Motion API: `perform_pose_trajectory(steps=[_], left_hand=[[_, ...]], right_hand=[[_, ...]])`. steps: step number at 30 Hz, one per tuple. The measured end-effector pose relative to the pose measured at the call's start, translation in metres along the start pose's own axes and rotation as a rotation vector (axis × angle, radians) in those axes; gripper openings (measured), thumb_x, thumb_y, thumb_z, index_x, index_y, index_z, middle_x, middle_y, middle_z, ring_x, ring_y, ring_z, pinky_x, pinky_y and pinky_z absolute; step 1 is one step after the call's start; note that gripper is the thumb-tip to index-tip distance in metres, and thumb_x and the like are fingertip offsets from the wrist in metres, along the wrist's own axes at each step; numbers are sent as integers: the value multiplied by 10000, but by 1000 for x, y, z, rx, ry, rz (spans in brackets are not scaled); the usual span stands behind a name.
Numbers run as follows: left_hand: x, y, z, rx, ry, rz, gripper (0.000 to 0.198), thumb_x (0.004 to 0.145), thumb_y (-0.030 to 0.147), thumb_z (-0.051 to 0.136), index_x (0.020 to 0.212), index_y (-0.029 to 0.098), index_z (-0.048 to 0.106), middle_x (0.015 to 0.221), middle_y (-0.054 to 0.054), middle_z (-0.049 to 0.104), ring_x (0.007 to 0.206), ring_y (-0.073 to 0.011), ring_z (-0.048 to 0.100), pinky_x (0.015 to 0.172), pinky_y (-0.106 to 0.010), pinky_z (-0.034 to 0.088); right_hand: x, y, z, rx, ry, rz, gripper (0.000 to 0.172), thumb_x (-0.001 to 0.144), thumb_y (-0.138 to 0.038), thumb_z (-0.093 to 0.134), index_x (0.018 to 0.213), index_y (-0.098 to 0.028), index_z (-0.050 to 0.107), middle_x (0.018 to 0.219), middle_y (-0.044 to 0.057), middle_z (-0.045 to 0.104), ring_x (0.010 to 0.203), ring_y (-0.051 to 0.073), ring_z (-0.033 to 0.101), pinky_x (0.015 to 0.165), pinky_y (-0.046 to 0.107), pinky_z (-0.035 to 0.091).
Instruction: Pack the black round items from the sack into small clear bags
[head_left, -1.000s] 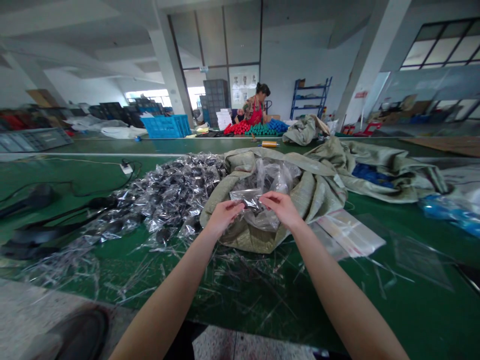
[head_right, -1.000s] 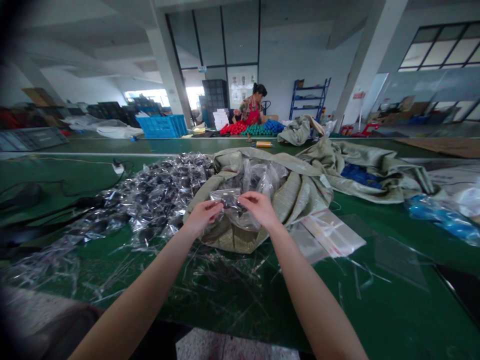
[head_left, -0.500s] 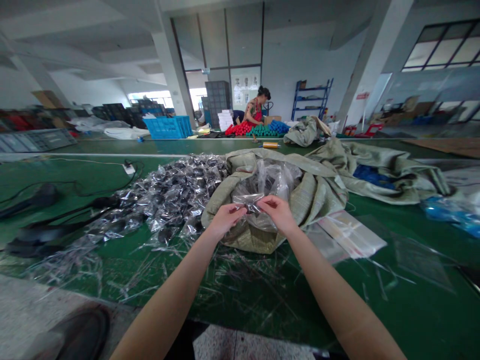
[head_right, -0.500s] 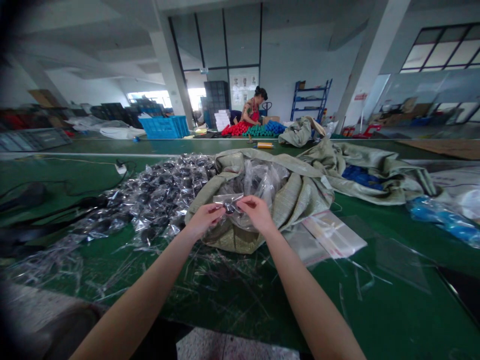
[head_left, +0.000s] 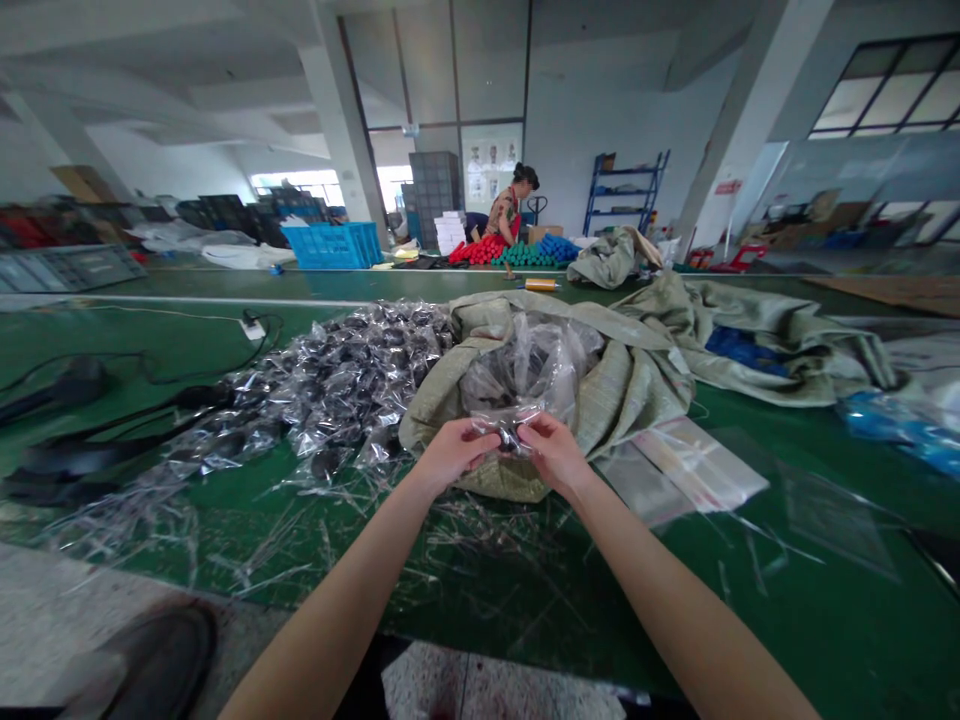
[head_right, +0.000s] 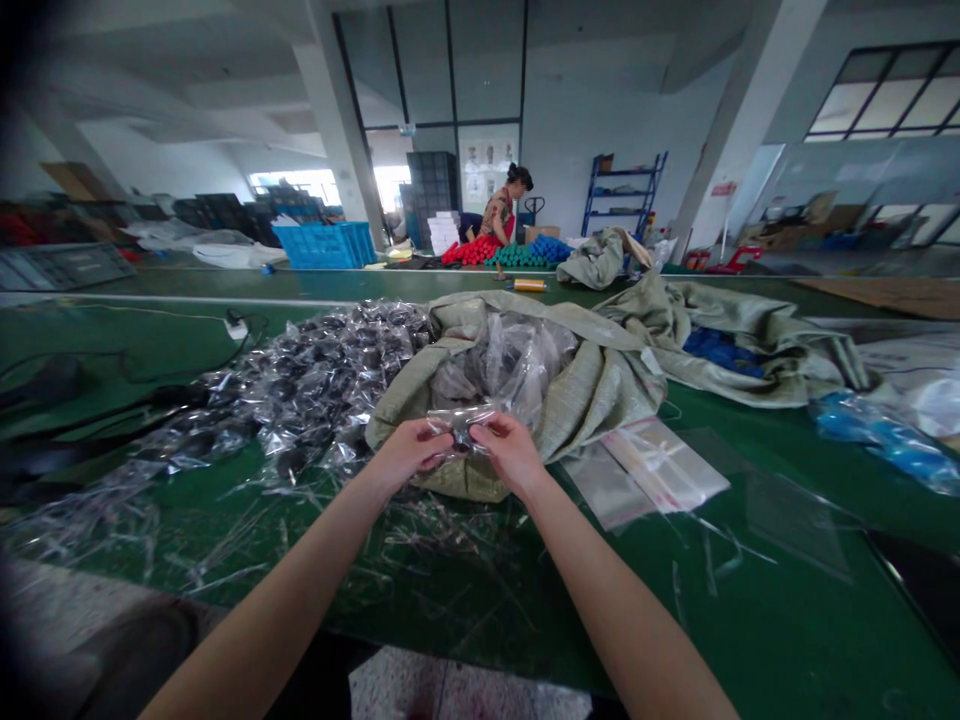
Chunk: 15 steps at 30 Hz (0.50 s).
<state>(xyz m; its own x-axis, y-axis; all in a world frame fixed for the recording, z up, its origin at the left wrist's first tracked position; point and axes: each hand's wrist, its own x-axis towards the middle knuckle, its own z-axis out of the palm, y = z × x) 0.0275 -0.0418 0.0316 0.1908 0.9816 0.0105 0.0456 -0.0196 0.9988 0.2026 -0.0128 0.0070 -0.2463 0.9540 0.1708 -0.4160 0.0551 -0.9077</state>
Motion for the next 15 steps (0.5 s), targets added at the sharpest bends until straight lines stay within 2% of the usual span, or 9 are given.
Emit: perform_pose_trajectory(steps=[3,6,9,11,12,14,15], left_hand=[[-9,-4,0,-8,-40,0,312,673,416,743,755,128,660,607,-8,637,428,-50,366,431,-203,231],[-14,-5,-3,23,3,-13,322,664,439,740,694,138,632,546,7,592,410,-53,346,421,-203,219],[-5,10,-25,168,93,-17,393,695,516,707,756,130,670,626,-24,648,420,-61,372,423,-205,240],[12,33,-52,347,270,10,430,737,550,665,813,127,694,642,-30,654,440,-81,415,442,-211,286],[23,47,-67,468,395,36,421,772,537,640,869,132,702,685,-39,670,483,-103,473,472,-217,334],[47,76,-91,838,627,67,412,853,497,571,998,130,691,815,-86,702,640,-169,591,583,-252,433],[58,88,-98,1072,710,12,432,858,482,575,1032,99,675,874,-133,703,740,-221,630,656,-299,472]], right_hand=[[-12,5,5,27,2,17,461,511,-560,863,752,-226,655,726,-4,679,663,171,621,672,333,535],[-17,7,6,-44,32,33,480,556,-634,805,744,-223,642,744,17,682,685,190,627,649,338,538],[-14,2,-6,-240,48,11,471,679,-671,696,781,-214,656,759,31,672,679,187,606,581,306,511],[-10,-6,-19,-421,100,-72,453,786,-656,597,754,-206,638,689,16,626,632,168,564,554,281,466],[-8,-9,-26,-516,156,-134,451,825,-639,556,731,-203,624,651,5,595,613,160,541,560,274,446],[-6,-16,-40,-692,291,-253,448,880,-596,496,718,-195,611,625,-3,566,610,153,518,604,271,424],[-5,-19,-47,-777,352,-296,446,903,-571,466,726,-189,615,637,2,575,620,154,519,627,272,417]])
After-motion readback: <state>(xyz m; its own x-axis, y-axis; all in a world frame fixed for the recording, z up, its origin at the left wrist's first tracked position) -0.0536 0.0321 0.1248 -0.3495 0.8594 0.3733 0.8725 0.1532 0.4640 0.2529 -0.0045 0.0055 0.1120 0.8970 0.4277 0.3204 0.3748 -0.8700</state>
